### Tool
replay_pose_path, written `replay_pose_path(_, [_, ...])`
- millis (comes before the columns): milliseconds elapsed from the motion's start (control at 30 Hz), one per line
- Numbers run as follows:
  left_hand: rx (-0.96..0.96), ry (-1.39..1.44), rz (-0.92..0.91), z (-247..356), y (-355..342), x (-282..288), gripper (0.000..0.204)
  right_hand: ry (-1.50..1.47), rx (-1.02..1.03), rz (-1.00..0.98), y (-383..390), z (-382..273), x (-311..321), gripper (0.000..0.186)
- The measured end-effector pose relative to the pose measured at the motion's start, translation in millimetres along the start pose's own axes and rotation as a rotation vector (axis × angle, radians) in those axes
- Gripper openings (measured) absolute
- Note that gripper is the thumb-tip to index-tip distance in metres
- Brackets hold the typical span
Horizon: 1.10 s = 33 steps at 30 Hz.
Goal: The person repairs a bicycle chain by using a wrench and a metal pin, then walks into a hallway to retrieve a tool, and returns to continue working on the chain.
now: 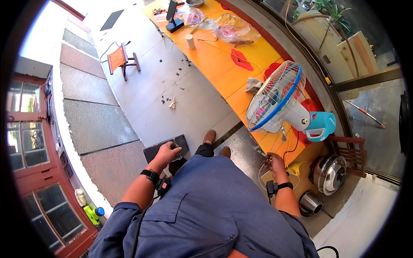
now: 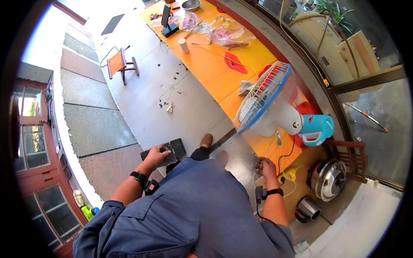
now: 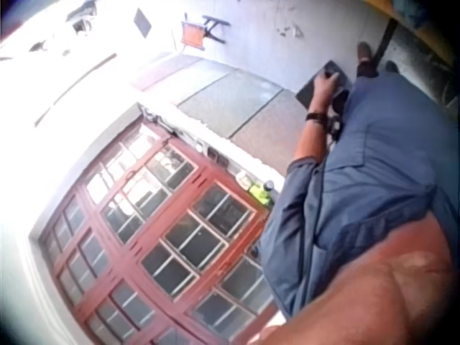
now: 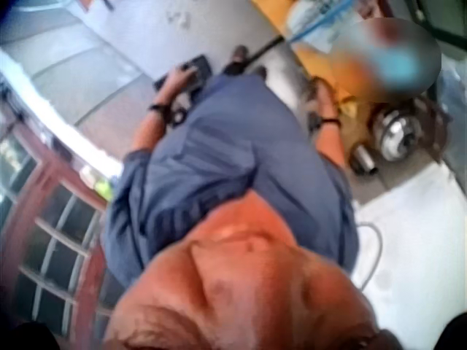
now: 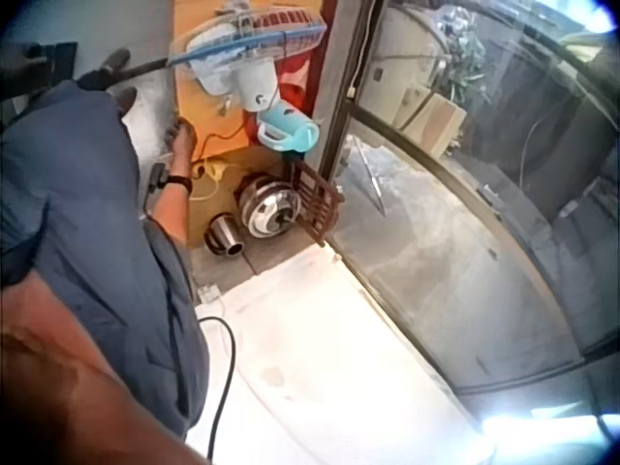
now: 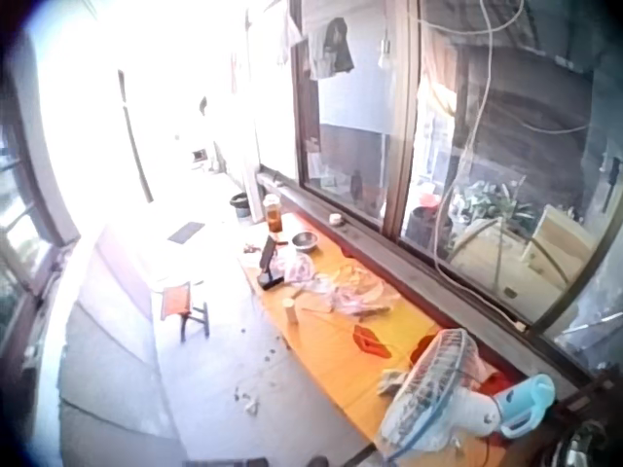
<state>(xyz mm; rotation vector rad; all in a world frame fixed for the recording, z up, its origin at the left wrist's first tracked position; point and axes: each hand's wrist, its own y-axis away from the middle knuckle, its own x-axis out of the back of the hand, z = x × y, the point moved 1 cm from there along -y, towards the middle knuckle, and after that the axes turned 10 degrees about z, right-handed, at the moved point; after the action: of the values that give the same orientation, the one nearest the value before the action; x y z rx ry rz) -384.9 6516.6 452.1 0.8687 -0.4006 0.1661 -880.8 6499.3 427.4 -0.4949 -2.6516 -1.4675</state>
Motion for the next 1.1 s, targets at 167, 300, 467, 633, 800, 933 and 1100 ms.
replay_pose_path(167, [0.077, 0.080, 0.025, -11.4, 33.8, -21.6, 0.020, 0.030, 0.006, -0.031, -3.5, -6.7, 11.8, 0.029])
replay_pose_path(300, [0.066, 0.075, 0.052, -26.6, 48.0, -34.9, 0.020, 0.077, -0.045, -0.044, -8.0, 20.2, 32.0, 0.028])
replay_pose_path(467, [0.103, 0.159, 0.053, -34.1, 68.4, -44.8, 0.021, 0.148, -0.071, -0.040, -0.6, 34.5, 46.0, 0.027])
replay_pose_path(633, [0.046, 0.120, 0.081, -50.7, 72.2, -53.7, 0.020, 0.189, -0.033, -0.049, 3.9, 31.1, 48.7, 0.027])
replay_pose_path(800, [0.050, 0.161, 0.083, -52.7, 76.6, -60.1, 0.025, 0.183, -0.012, -0.064, 4.3, 23.2, 50.3, 0.027])
replay_pose_path(933, [0.077, 0.197, 0.081, -50.8, 81.0, -59.6, 0.024, 0.179, -0.006, -0.070, 4.2, 22.8, 50.0, 0.027])
replay_pose_path(1100, [0.081, 0.203, 0.080, -50.4, 83.8, -57.8, 0.024, 0.182, -0.009, -0.071, 1.0, 26.6, 50.5, 0.026])
